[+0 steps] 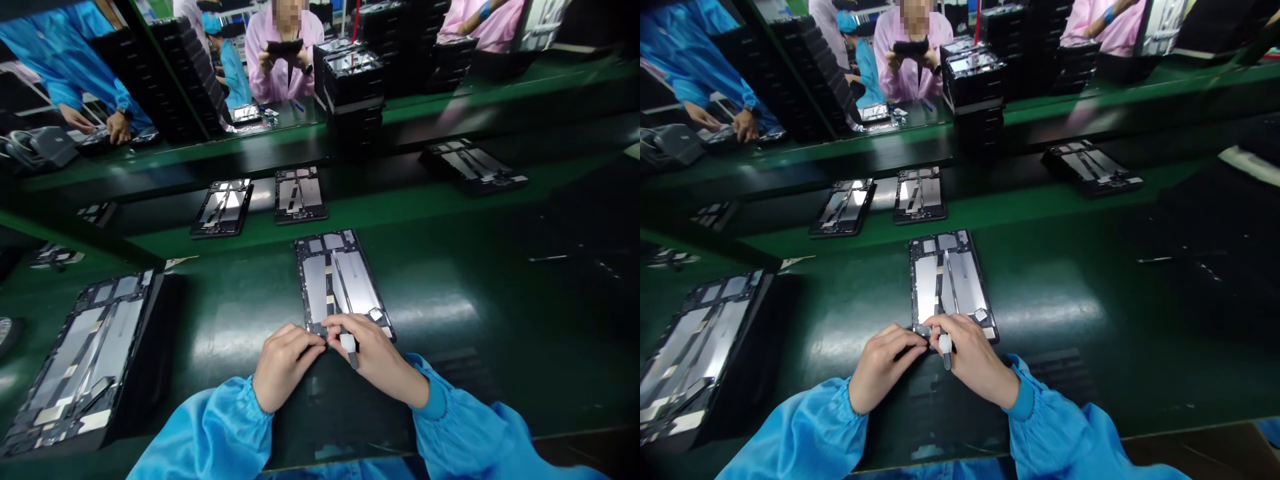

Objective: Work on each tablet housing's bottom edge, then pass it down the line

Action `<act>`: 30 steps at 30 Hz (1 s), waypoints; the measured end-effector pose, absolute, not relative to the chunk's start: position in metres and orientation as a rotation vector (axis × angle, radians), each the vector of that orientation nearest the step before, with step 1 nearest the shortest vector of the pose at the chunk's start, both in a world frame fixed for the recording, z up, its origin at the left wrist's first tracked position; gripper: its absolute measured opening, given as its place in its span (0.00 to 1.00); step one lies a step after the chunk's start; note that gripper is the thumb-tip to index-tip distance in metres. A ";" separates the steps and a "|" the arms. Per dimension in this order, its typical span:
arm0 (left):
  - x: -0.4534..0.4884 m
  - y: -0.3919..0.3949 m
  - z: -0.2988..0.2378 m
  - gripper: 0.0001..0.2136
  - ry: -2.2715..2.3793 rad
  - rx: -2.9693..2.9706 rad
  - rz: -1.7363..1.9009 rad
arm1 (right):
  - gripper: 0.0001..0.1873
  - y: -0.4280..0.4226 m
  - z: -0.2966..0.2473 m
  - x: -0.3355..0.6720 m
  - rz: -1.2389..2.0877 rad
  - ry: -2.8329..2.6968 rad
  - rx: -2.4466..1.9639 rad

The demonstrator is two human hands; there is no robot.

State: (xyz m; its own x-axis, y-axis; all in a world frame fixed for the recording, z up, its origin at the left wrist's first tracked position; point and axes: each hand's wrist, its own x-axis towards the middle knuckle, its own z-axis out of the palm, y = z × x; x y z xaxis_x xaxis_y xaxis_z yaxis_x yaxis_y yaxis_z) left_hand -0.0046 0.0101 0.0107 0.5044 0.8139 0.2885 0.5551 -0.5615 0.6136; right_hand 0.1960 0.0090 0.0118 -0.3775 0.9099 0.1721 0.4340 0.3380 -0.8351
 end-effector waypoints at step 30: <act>-0.023 -0.008 -0.002 0.12 1.094 2.727 0.687 | 0.29 0.003 -0.005 0.194 0.862 -2.076 -1.086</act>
State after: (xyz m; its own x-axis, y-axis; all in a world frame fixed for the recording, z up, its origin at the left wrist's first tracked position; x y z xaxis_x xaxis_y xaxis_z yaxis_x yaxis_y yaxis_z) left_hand -0.0227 -0.0081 -0.0022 0.6350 0.6810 0.3648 0.6244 -0.7305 0.2766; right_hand 0.1942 0.0035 -0.0050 -0.4587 0.8584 0.2295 0.4435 0.4450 -0.7780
